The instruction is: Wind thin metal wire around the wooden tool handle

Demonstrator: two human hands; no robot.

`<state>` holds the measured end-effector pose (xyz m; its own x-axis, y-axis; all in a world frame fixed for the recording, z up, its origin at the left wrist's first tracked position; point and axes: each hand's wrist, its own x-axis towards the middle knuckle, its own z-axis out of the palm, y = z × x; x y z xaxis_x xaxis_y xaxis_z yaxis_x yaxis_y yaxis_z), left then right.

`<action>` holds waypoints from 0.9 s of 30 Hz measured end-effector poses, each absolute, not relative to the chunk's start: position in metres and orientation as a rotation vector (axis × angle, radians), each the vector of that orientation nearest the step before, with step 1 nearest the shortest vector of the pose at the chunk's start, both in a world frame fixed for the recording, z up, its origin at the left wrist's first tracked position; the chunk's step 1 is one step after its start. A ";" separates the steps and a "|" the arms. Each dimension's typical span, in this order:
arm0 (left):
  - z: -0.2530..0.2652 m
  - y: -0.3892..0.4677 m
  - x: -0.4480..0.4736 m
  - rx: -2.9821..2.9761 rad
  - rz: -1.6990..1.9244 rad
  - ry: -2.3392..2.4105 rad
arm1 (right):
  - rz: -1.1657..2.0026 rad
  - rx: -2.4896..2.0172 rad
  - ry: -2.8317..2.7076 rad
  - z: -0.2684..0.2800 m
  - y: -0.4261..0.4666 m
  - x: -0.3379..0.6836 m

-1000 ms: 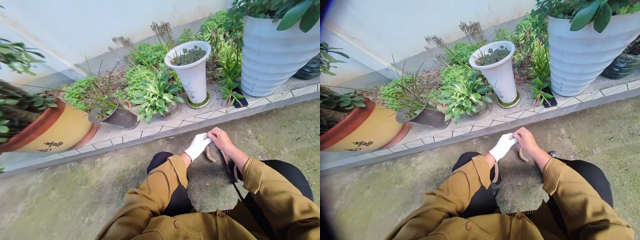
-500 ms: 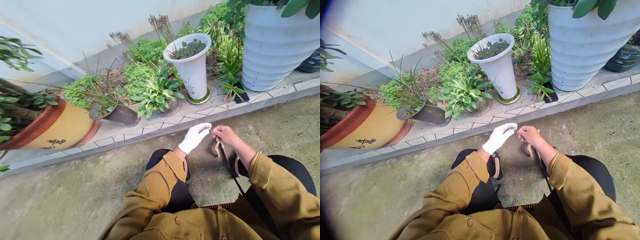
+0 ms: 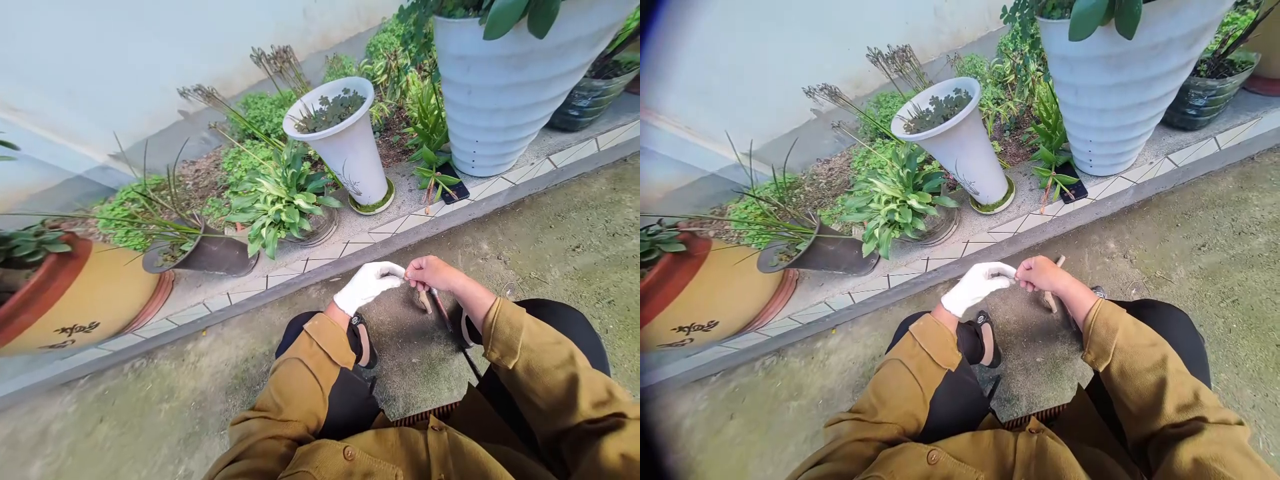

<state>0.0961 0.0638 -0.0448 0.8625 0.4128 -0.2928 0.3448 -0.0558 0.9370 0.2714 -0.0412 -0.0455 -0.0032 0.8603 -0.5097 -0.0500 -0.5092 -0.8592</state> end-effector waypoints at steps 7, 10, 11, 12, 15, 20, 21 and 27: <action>-0.042 0.063 0.095 1.865 0.054 0.614 | 1.674 -1.508 -0.824 -0.040 -0.042 0.271; -0.039 0.060 0.095 1.964 0.003 0.606 | 1.674 -1.542 -0.799 -0.041 -0.042 0.271; -0.039 0.059 0.095 1.937 -0.004 0.608 | 1.674 -1.550 -0.784 -0.043 -0.042 0.271; -0.039 0.058 0.095 1.874 0.000 0.610 | 1.674 -1.549 -0.767 -0.044 -0.043 0.270; -0.043 0.055 0.096 1.607 0.042 0.599 | 1.691 -1.510 -0.727 -0.050 -0.043 0.270; -0.052 0.058 0.092 1.388 0.092 0.522 | 1.738 -1.467 -0.754 -0.056 -0.042 0.266; -0.053 0.058 0.092 1.375 0.092 0.512 | 1.742 -1.456 -0.774 -0.056 -0.042 0.266; -0.054 0.060 0.090 1.383 0.092 0.515 | 1.710 -1.423 -0.772 -0.055 -0.042 0.263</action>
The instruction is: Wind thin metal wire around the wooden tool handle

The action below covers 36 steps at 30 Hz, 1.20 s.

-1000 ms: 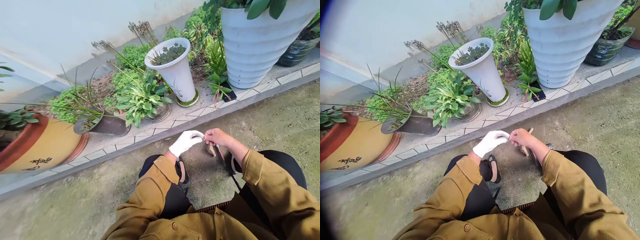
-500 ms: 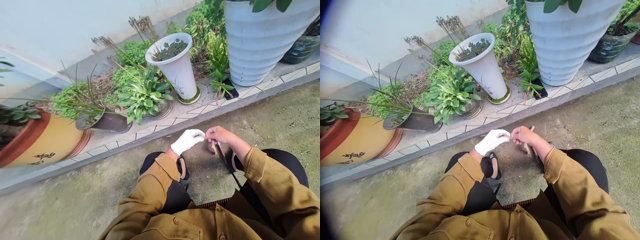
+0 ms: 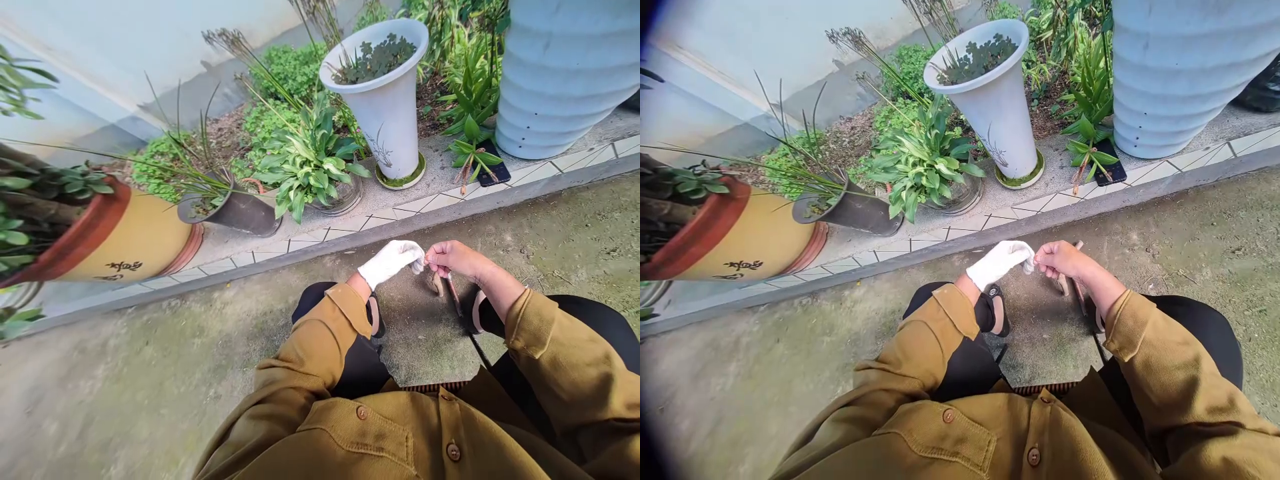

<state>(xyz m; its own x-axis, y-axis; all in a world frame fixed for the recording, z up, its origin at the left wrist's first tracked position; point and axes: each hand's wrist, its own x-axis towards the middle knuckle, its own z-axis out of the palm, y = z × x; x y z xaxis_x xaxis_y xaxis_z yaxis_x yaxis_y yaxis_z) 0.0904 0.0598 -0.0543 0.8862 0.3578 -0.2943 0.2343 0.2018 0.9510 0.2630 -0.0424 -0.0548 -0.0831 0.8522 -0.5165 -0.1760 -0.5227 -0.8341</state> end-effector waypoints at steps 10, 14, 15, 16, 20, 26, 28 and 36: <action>-0.061 0.058 0.093 1.260 0.115 0.580 | 1.629 -1.510 -0.745 -0.053 -0.040 0.261; -0.062 0.057 0.094 1.268 0.097 0.615 | 1.589 -1.617 -0.866 -0.053 -0.039 0.260; -0.061 0.057 0.094 1.272 0.089 0.614 | 1.582 -1.638 -0.890 -0.053 -0.039 0.260; -0.061 0.056 0.094 1.280 0.079 0.610 | 1.574 -1.656 -0.910 -0.052 -0.040 0.259; -0.062 0.054 0.095 1.325 0.050 0.605 | 1.518 -1.745 -0.985 -0.050 -0.040 0.259; -0.069 0.058 0.096 1.263 0.164 0.572 | 1.520 -1.633 -0.777 -0.056 -0.038 0.260; -0.070 0.059 0.095 1.292 0.221 0.572 | 1.529 -1.593 -0.742 -0.058 -0.038 0.261; -0.061 0.049 0.092 2.237 0.367 0.687 | 1.598 -1.493 -0.575 -0.054 -0.038 0.260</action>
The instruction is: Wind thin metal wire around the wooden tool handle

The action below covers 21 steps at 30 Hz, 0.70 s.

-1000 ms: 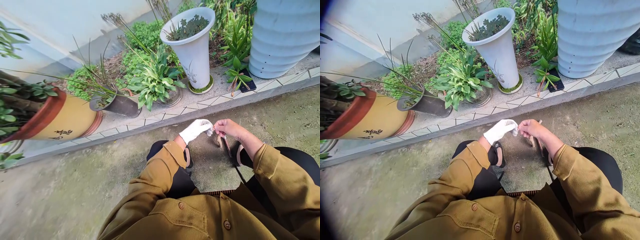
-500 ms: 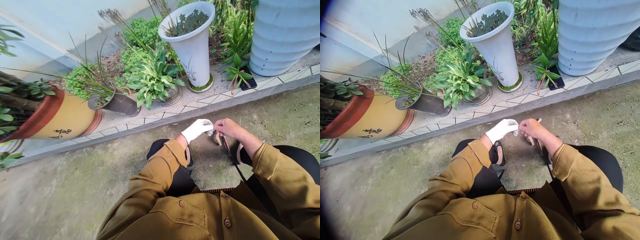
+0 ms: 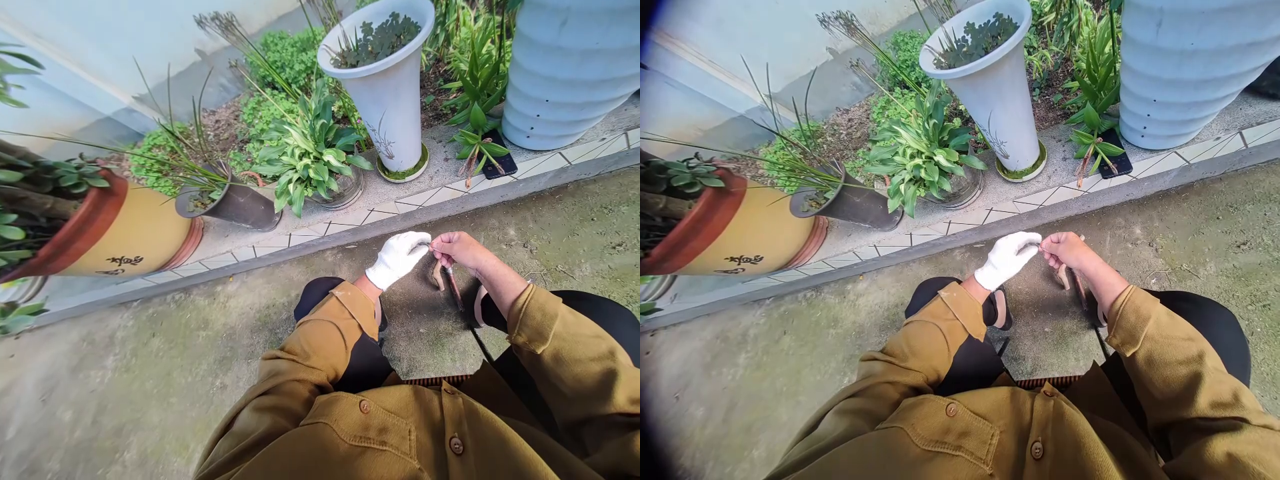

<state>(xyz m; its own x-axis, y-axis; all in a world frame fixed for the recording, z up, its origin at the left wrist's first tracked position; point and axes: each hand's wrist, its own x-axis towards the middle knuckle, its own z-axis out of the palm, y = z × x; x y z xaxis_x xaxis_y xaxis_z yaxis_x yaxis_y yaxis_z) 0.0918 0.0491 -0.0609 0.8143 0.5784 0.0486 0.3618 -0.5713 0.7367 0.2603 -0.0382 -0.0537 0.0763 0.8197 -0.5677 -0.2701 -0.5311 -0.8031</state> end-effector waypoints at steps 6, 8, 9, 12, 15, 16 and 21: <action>-0.063 0.050 0.092 2.476 0.278 0.693 | 1.560 -1.518 -0.511 -0.053 -0.038 0.255; -0.064 0.051 0.092 2.526 0.259 0.700 | 1.535 -1.551 -0.525 -0.054 -0.038 0.254; -0.064 0.051 0.092 2.555 0.251 0.701 | 1.525 -1.566 -0.532 -0.055 -0.037 0.253; -0.065 0.053 0.092 2.674 0.200 0.676 | 1.517 -1.597 -0.547 -0.057 -0.036 0.252; -0.066 0.054 0.092 2.820 0.126 0.597 | 1.527 -1.617 -0.544 -0.057 -0.035 0.250; -0.066 0.054 0.092 2.863 0.107 0.565 | 1.528 -1.626 -0.543 -0.057 -0.035 0.250; -0.064 0.050 0.093 3.032 0.027 0.454 | 1.545 -1.694 -0.625 -0.059 -0.035 0.248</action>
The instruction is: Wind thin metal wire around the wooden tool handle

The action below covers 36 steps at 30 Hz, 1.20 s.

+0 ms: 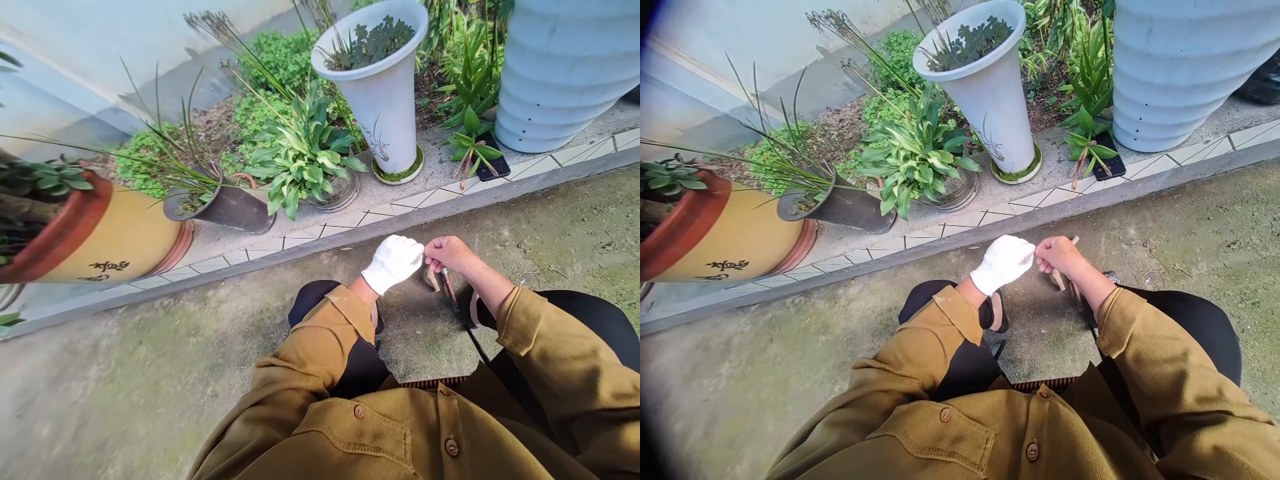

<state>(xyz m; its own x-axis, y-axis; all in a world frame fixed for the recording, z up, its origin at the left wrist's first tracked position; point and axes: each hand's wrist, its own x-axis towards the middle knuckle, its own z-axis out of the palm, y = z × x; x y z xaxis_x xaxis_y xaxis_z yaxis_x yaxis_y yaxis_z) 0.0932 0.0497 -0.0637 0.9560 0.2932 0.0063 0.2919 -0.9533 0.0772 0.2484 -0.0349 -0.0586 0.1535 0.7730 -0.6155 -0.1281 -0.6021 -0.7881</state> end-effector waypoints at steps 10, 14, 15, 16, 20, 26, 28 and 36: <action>-0.060 0.050 0.092 2.912 0.052 0.557 | 1.536 -1.715 -0.725 -0.067 -0.037 0.244; -0.057 0.049 0.090 2.759 0.067 0.578 | 1.532 -1.805 -0.808 -0.049 -0.038 0.260; -0.056 0.049 0.090 2.677 0.087 0.613 | 1.489 -1.840 -0.827 -0.043 -0.037 0.275; -0.054 0.049 0.089 2.582 0.107 0.656 | 1.351 -1.872 -0.818 -0.037 -0.035 0.295; -0.049 0.048 0.084 2.258 0.106 0.780 | 0.620 -1.983 -0.548 -0.034 -0.011 0.405; -0.047 0.050 0.074 2.163 0.040 0.798 | 0.324 -2.663 -0.704 -0.076 0.048 0.492; -0.046 0.051 0.073 2.167 0.063 0.788 | 0.323 -2.716 -0.752 -0.086 0.062 0.487; -0.042 0.049 0.067 2.207 0.078 0.756 | 0.252 -2.888 -0.814 -0.092 0.088 0.458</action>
